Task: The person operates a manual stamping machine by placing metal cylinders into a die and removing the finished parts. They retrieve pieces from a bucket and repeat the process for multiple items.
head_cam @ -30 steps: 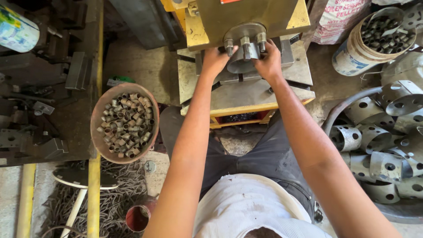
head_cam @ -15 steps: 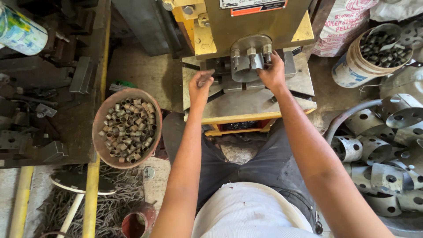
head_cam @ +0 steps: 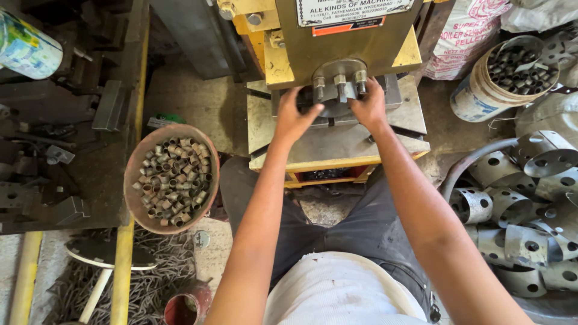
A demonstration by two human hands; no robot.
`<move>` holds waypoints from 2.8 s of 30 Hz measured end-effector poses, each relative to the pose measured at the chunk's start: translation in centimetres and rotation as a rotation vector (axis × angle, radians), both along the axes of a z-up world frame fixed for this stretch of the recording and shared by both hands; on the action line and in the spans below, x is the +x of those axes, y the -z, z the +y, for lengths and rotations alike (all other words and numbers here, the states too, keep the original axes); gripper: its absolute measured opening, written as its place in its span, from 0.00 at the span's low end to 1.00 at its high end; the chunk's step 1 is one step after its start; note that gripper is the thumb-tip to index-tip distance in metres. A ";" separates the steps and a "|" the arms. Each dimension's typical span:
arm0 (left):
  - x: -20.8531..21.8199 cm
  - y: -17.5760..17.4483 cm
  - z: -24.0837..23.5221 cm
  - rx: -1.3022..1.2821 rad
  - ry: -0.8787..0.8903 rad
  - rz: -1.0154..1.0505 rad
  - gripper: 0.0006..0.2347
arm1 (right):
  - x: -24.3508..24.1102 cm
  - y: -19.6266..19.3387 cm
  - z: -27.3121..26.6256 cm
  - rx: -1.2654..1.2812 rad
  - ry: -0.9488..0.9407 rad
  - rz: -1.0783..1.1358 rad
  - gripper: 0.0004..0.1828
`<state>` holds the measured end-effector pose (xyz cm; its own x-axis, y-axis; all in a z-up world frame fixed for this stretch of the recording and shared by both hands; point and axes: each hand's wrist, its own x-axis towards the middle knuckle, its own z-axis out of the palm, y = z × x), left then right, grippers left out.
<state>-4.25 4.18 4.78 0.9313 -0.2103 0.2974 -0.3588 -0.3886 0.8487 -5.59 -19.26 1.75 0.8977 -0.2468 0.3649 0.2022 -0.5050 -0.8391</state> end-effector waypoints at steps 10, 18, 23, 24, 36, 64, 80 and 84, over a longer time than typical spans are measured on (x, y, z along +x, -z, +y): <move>2.7 -2.8 -3.7 0.239 0.114 -0.059 0.27 | 0.2 -0.2 -0.2 0.142 -0.065 -0.021 0.21; 2.7 -4.5 -4.0 0.176 0.125 0.073 0.30 | -1.4 -1.5 -0.7 0.369 -0.241 -0.002 0.43; 3.1 -1.1 -2.8 0.068 0.131 0.078 0.34 | -3.4 -1.6 0.0 0.687 -0.159 0.353 0.51; 2.8 0.0 -2.4 0.007 0.145 0.120 0.36 | -3.6 -1.0 0.1 0.682 -0.177 0.303 0.49; -4.8 9.1 23.9 0.041 -0.785 0.209 0.17 | -2.0 -0.8 0.1 0.162 -0.080 0.081 0.24; -6.8 14.7 30.6 1.224 -0.693 0.437 0.09 | -0.5 -3.7 -0.5 0.065 -0.025 0.116 0.22; -2.1 0.4 4.4 -0.462 -0.018 0.220 0.20 | -0.4 -1.5 -0.1 -0.032 -0.020 0.123 0.26; -1.3 0.5 0.8 -0.598 0.051 0.169 0.18 | -0.4 -1.6 0.4 -0.064 -0.011 0.124 0.24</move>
<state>-5.55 4.99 4.27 0.9689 -0.0983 0.2271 -0.2064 0.1855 0.9607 -5.96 -18.90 3.31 0.9395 -0.2161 0.2657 0.1051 -0.5565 -0.8242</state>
